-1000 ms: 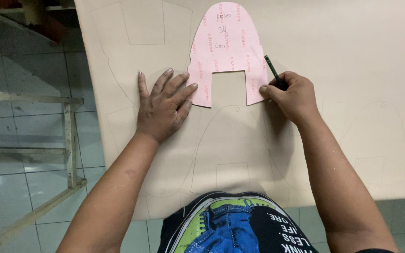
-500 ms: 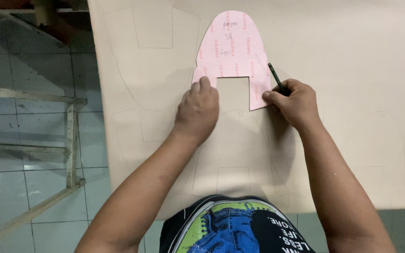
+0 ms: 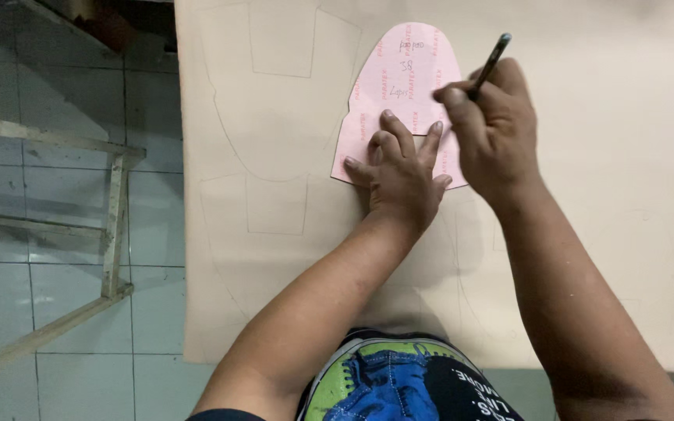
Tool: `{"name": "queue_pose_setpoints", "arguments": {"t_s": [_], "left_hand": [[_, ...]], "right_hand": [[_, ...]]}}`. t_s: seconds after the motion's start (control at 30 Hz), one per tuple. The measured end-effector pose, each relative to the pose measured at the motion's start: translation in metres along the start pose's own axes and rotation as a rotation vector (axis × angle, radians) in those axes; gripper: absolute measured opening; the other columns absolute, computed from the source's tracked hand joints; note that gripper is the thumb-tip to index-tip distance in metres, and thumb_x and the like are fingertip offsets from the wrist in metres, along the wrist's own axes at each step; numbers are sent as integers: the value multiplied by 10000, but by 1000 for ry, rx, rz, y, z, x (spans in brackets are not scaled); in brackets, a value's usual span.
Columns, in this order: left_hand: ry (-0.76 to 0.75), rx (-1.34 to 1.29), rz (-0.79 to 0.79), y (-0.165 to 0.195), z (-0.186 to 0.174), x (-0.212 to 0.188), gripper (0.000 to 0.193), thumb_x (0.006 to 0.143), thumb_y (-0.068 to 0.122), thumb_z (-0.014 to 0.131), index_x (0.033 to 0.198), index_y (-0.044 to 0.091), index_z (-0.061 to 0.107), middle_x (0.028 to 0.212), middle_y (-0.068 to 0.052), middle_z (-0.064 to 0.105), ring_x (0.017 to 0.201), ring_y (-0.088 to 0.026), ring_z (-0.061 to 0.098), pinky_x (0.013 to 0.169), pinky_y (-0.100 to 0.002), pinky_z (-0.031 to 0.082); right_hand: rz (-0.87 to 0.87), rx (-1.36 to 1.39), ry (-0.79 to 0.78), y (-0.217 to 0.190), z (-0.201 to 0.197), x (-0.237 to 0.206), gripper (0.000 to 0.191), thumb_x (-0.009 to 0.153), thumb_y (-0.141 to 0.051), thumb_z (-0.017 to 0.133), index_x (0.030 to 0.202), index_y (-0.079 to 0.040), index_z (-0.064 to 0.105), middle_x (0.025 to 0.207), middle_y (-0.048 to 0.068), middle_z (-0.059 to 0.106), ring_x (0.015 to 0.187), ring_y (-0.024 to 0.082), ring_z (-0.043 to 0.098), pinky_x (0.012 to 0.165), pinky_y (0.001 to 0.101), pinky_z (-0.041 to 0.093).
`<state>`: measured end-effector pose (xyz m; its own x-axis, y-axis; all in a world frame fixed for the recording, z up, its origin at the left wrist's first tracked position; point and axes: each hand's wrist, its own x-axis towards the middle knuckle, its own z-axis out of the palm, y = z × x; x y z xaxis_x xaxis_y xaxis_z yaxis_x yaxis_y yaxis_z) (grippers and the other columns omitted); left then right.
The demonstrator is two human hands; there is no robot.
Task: The person holds a pink shoe upper pattern template on a large sheet of material and traces around its edge with a pen. They reposition and rotate the template several times, smooth the material flat, and continue tracing outlines of the pattern onto the sheet.
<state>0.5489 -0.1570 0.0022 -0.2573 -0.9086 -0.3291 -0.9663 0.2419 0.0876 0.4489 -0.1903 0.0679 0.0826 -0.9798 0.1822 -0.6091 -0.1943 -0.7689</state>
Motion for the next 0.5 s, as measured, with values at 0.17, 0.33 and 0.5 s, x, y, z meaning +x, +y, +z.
{"name": "queue_pose_setpoints", "arguments": {"t_s": [0.17, 0.33, 0.5], "left_hand": [[330, 51, 198, -2, 36, 4, 518, 1088, 318, 505, 1547, 85, 454, 1561, -222, 426, 1426, -378, 403, 1151, -600, 337], [481, -489, 128, 4, 55, 5, 498, 1077, 303, 449, 1548, 139, 444, 1528, -140, 500, 1437, -286, 422, 1233, -457, 258], [500, -538, 62, 2, 30, 6, 519, 1085, 368, 448, 1558, 156, 453, 1531, -139, 497, 1423, -282, 443, 1226, -449, 292]], "right_hand": [[109, -75, -578, -33, 51, 16, 162, 964, -205, 648, 999, -69, 729, 838, 101, 736, 780, 268, 694, 725, 399, 550], [-190, -181, -613, -30, 77, 20, 200, 955, -251, 639, 944, -82, 747, 813, 113, 748, 755, 348, 681, 804, 459, 530], [-351, -405, -573, -23, 85, 30, 221, 946, -262, 681, 849, -69, 725, 696, 126, 695, 689, 348, 667, 867, 476, 532]]}}
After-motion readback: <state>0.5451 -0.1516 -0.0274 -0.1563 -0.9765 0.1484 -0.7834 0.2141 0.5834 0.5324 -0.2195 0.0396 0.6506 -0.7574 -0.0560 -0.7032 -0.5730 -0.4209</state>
